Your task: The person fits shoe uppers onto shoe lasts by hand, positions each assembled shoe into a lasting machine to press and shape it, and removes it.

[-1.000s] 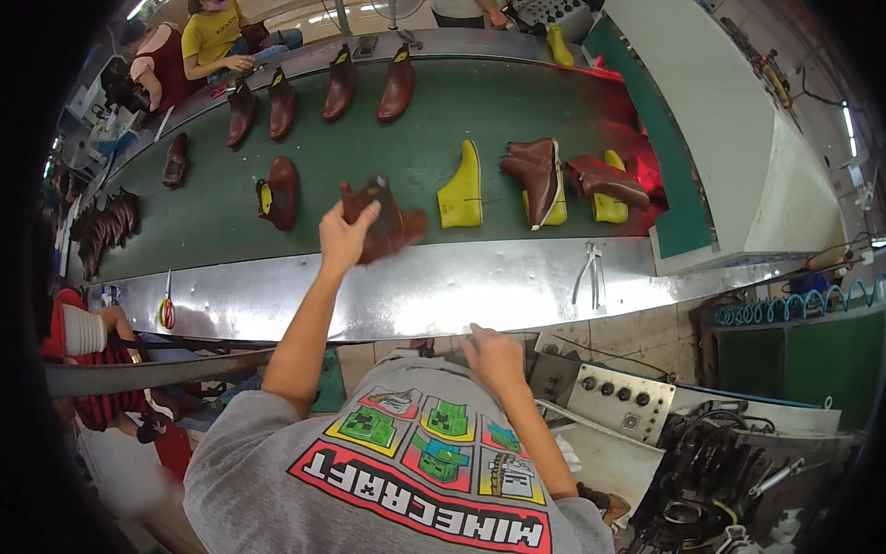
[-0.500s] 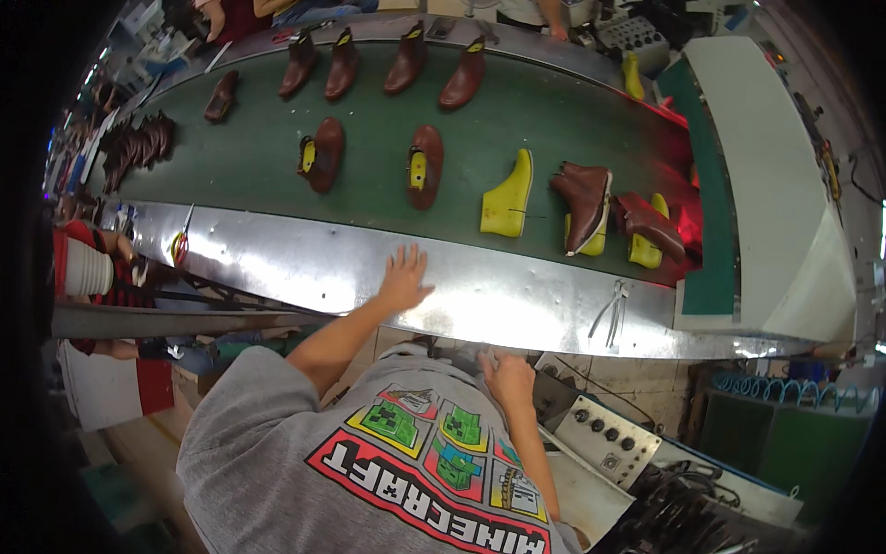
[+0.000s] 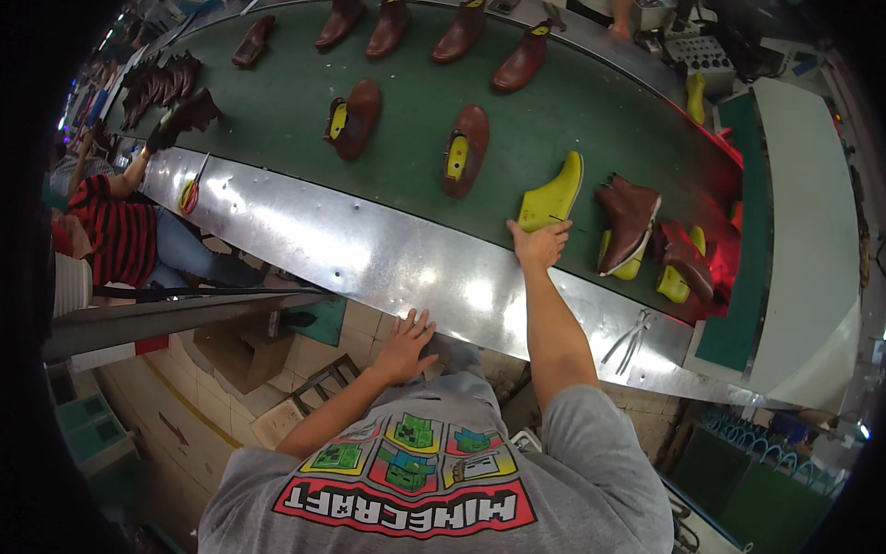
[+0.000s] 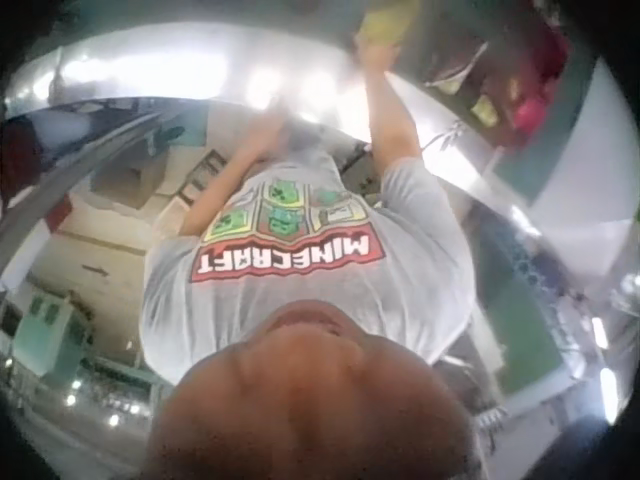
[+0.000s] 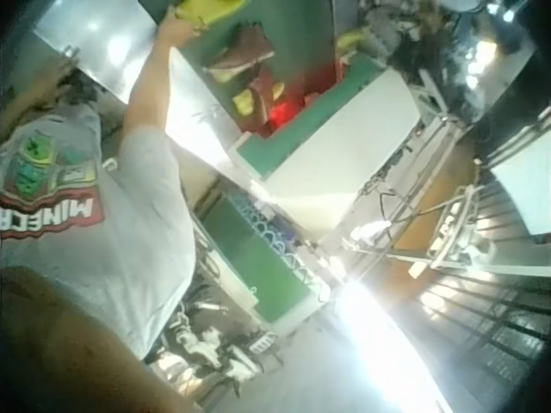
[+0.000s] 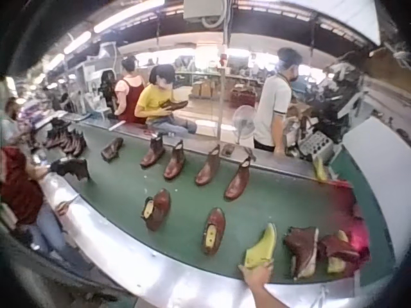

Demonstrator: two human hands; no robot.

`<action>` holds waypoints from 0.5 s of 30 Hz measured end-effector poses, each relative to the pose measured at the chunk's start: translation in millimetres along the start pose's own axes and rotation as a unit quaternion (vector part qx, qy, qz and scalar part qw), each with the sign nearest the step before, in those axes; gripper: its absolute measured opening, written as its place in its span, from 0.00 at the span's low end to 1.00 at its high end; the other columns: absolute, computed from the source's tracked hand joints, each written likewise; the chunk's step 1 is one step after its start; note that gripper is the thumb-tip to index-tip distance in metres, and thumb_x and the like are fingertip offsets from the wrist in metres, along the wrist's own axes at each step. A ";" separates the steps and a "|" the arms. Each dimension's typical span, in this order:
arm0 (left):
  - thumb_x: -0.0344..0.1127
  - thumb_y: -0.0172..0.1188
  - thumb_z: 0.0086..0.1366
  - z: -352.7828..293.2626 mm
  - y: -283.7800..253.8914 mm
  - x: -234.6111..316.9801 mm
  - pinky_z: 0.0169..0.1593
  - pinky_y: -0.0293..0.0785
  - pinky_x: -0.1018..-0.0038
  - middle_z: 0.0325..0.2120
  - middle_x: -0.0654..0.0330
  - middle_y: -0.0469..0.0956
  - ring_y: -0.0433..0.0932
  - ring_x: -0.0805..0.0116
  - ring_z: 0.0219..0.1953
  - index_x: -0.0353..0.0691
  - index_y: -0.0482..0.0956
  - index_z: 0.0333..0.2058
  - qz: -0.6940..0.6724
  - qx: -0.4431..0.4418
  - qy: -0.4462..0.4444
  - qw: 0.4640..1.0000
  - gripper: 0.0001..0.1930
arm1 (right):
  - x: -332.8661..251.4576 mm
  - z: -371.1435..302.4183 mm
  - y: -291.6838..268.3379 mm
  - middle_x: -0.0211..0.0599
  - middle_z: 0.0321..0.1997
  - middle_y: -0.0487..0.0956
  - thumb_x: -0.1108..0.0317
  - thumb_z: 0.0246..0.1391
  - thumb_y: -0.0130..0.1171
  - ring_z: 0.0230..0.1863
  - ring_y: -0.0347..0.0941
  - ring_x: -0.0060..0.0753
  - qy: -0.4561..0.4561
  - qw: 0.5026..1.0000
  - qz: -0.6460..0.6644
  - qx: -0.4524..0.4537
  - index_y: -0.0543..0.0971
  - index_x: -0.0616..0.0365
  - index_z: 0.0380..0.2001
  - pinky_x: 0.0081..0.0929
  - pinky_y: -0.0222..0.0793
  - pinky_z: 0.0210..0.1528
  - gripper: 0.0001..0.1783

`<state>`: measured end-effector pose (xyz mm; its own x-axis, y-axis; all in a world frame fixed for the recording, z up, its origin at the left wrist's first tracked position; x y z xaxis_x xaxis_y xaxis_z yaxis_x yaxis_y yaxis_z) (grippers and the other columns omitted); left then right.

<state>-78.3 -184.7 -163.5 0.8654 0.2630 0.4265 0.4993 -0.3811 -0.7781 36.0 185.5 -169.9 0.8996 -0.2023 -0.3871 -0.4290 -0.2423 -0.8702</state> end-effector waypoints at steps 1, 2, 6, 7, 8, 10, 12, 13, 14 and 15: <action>0.56 0.61 0.74 -2.3 1.5 1.0 0.81 0.44 0.42 0.81 0.45 0.49 0.44 0.39 0.82 0.41 0.60 0.77 -0.037 0.016 0.015 0.999 0.41 | -5.7 2.4 6.1 0.62 0.74 0.64 0.33 0.35 0.84 0.73 0.66 0.61 0.030 0.999 0.021 0.021 0.43 0.65 0.81 0.51 0.64 0.75 0.84; 0.56 0.61 0.74 -5.3 2.4 1.5 0.81 0.45 0.43 0.81 0.44 0.50 0.44 0.39 0.82 0.40 0.60 0.77 -0.076 0.020 0.014 0.997 0.41 | -10.4 3.8 8.4 0.62 0.74 0.64 0.33 0.35 0.84 0.73 0.66 0.61 0.035 0.998 0.005 0.058 0.43 0.65 0.81 0.51 0.64 0.75 0.84; 0.54 0.63 0.74 -18.9 -4.5 1.5 0.79 0.53 0.47 0.78 0.40 0.56 0.51 0.35 0.80 0.37 0.65 0.74 -0.107 0.049 -0.013 0.993 0.39 | -2.4 3.2 -7.5 0.60 0.71 0.68 0.37 0.42 0.80 0.69 0.69 0.61 0.060 0.994 0.031 0.085 0.52 0.66 0.78 0.54 0.68 0.71 0.72; 0.54 0.63 0.74 -20.5 -10.0 2.7 0.79 0.53 0.47 0.78 0.40 0.56 0.51 0.35 0.80 0.37 0.65 0.74 -0.140 0.067 0.015 0.988 0.39 | 1.2 3.1 -17.5 0.59 0.70 0.69 0.39 0.46 0.78 0.68 0.70 0.59 0.043 0.993 0.106 0.025 0.55 0.66 0.76 0.57 0.70 0.70 0.67; 0.54 0.64 0.73 -19.8 -17.1 2.8 0.77 0.58 0.50 0.76 0.38 0.59 0.55 0.34 0.78 0.35 0.66 0.73 -0.195 0.093 0.017 0.976 0.39 | 8.8 1.9 -37.8 0.59 0.70 0.69 0.39 0.46 0.78 0.68 0.70 0.59 0.045 0.991 0.101 0.074 0.55 0.66 0.76 0.57 0.70 0.70 0.67; 0.54 0.66 0.72 -14.3 -33.4 5.6 0.75 0.63 0.52 0.75 0.37 0.62 0.59 0.33 0.77 0.33 0.68 0.72 -0.247 0.118 0.026 0.962 0.40 | 29.8 -24.9 -62.8 0.55 0.69 0.71 0.41 0.52 0.74 0.68 0.72 0.53 0.074 0.789 0.539 -0.283 0.60 0.63 0.74 0.63 0.73 0.66 0.57; 0.56 0.65 0.74 3.8 -51.5 8.6 0.73 0.67 0.51 0.74 0.42 0.66 0.65 0.45 0.75 0.34 0.70 0.72 -0.384 0.084 -0.048 0.918 0.39 | 59.5 -79.9 -86.8 0.49 0.70 0.72 0.43 0.58 0.70 0.67 0.73 0.48 0.147 0.648 0.644 -0.378 0.64 0.60 0.72 0.67 0.75 0.66 0.48; 0.56 0.65 0.74 15.5 -62.9 15.6 0.73 0.67 0.51 0.74 0.42 0.66 0.65 0.45 0.75 0.34 0.70 0.72 -0.400 0.071 -0.003 0.914 0.39 | 76.5 -115.7 -95.1 0.48 0.69 0.73 0.44 0.60 0.69 0.66 0.75 0.49 0.113 0.672 0.645 -0.344 0.66 0.60 0.71 0.65 0.75 0.67 0.46; 0.58 0.65 0.74 29.5 -73.7 20.3 0.71 0.70 0.54 0.71 0.44 0.70 0.69 0.48 0.72 0.33 0.69 0.72 -0.506 0.048 -0.052 0.860 0.40 | 87.8 -155.5 -99.5 0.46 0.68 0.74 0.45 0.61 0.67 0.65 0.76 0.50 0.050 0.660 0.644 -0.383 0.68 0.60 0.70 0.63 0.75 0.68 0.43; 0.60 0.65 0.73 42.4 -83.4 27.5 0.68 0.73 0.57 0.68 0.47 0.73 0.74 0.52 0.69 0.33 0.69 0.72 -0.602 0.033 -0.123 0.788 0.41 | 101.8 -189.1 -107.5 0.46 0.69 0.74 0.46 0.62 0.67 0.66 0.77 0.50 0.070 0.664 0.640 -0.379 0.68 0.60 0.71 0.61 0.75 0.69 0.42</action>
<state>-97.9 -108.1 -106.4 -0.2720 0.5649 0.7790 0.9422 0.3209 0.0964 158.1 11.5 -58.1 -0.2370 -0.7767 -0.5835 -0.8003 -0.1844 0.5705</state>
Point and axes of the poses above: each hand's wrist, its own z-axis towards the middle knuckle, its own y-axis out of the palm, x = y × z, the point moved 2 cm from there along z, towards the middle knuckle
